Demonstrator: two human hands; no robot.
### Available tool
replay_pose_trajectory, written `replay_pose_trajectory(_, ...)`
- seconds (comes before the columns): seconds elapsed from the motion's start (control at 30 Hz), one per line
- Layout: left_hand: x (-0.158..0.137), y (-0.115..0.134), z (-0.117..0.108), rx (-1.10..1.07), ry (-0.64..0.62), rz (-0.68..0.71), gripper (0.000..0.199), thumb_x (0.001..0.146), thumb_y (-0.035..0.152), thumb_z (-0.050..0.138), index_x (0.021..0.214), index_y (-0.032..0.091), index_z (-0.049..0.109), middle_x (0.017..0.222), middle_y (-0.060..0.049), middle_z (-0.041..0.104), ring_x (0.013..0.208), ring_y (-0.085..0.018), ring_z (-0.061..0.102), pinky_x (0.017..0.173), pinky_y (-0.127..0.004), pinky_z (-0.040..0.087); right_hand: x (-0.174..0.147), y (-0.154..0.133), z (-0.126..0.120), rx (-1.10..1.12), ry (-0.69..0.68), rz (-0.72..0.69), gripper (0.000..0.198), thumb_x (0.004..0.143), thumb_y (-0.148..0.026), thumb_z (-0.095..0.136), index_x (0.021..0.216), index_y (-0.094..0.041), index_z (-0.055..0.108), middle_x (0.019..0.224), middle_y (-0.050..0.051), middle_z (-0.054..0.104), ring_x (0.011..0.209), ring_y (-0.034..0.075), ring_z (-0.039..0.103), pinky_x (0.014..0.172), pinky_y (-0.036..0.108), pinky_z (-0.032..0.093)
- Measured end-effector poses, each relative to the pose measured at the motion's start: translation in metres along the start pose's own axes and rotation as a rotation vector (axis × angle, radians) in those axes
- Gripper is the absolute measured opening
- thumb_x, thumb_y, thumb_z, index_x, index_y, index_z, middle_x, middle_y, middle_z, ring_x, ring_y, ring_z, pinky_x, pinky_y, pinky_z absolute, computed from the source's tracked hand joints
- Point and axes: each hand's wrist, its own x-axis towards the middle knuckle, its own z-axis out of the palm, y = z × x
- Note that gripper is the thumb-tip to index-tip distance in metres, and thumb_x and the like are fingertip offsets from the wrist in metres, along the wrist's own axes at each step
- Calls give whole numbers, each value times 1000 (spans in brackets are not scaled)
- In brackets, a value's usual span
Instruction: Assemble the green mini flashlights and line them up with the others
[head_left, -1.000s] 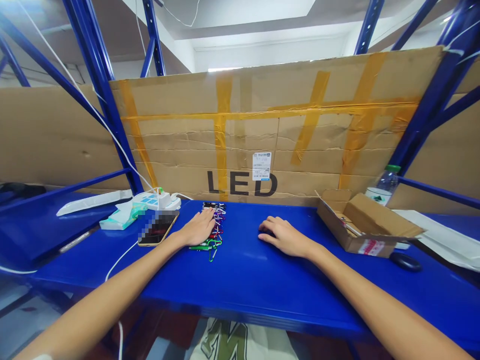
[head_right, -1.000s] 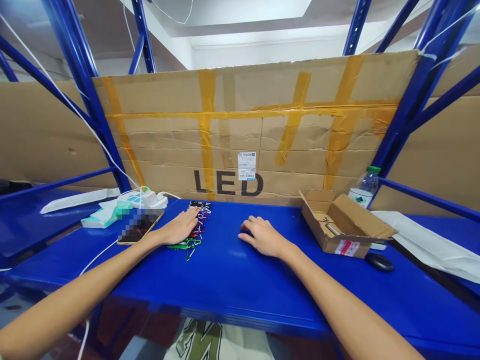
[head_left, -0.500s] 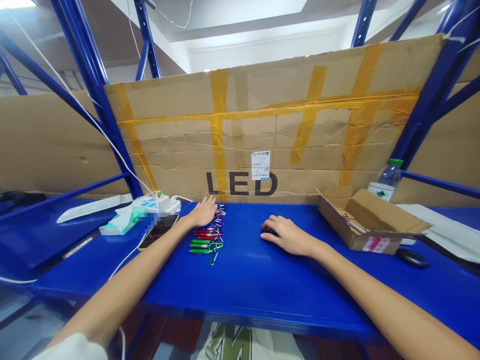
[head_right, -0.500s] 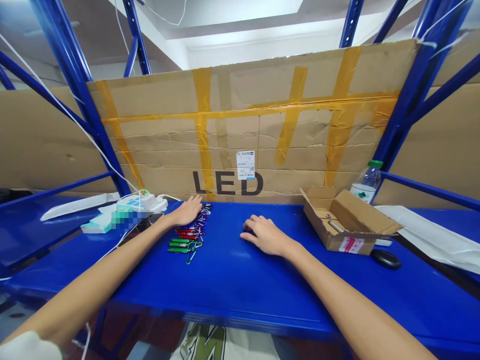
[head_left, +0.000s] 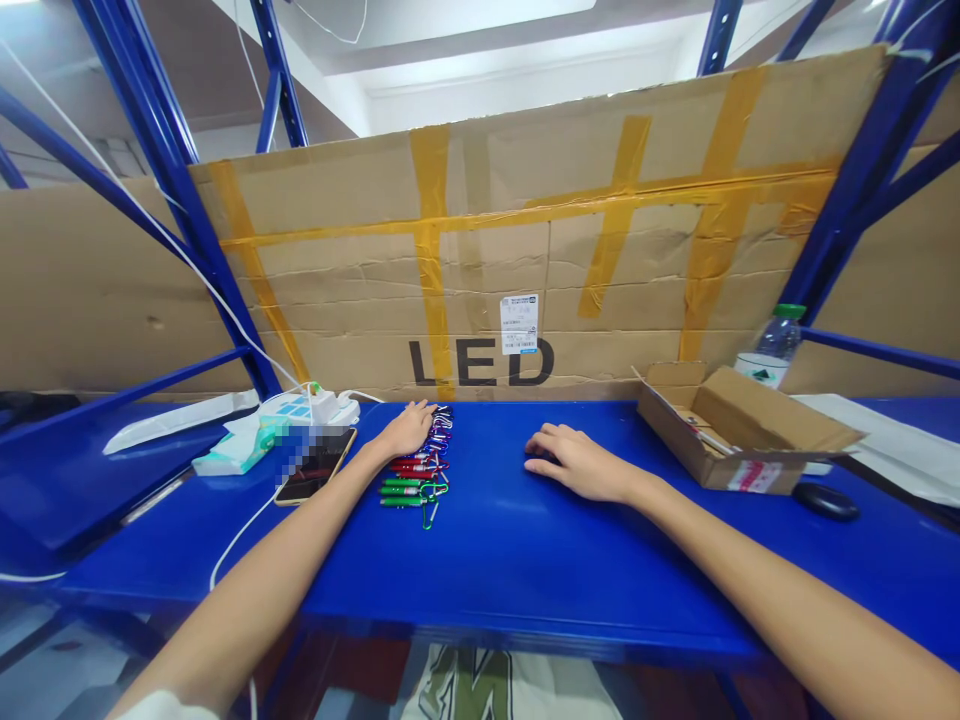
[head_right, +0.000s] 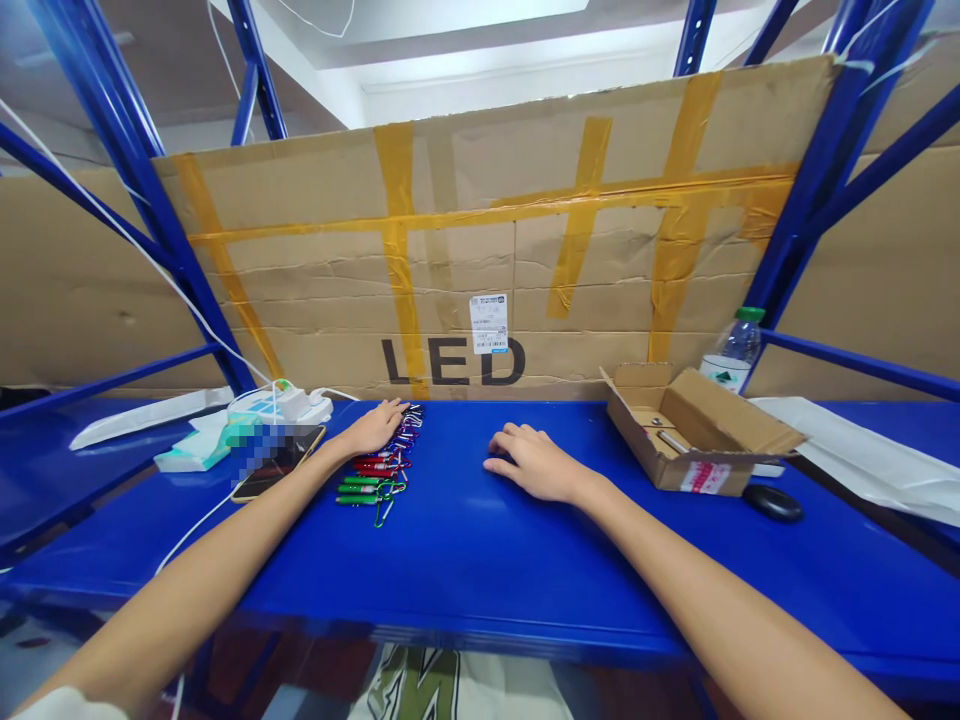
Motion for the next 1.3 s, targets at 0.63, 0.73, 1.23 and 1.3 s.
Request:
replay_pose_trajectory(0.63,-2,1,-8,-31,90,17,57,104,26,32,151,14,62,159,-11,58,152,-28,51,129,-43,37,1,7,2,15,18,-24,31,108,-47,55,118,-21,68,123,13,68,113,32,63,97,46,48)
replay_pose_trajectory(0.73,-4,3,-14,-33,81,32,55,105,30,32,144,14,68,151,-13,66,145,-29,59,126,-42,41,1,7,2,14,14,-24,30,108,-47,55,118,-21,68,123,13,68,114,32,63,98,46,48)
replay_pose_trajectory(1.23,-21,9,-7,-44,-83,-6,73,110,55,11,170,17,31,178,-11,19,167,-31,16,133,-56,17,0,8,1,7,10,-30,29,108,-47,54,118,-23,68,122,12,68,114,31,63,100,46,48)
replay_pose_trajectory(1.3,-21,10,-6,-42,-97,-2,72,110,54,14,170,17,32,178,-12,20,167,-31,15,133,-56,18,0,8,1,8,9,-31,30,108,-47,54,119,-24,68,123,12,67,114,31,63,100,46,48)
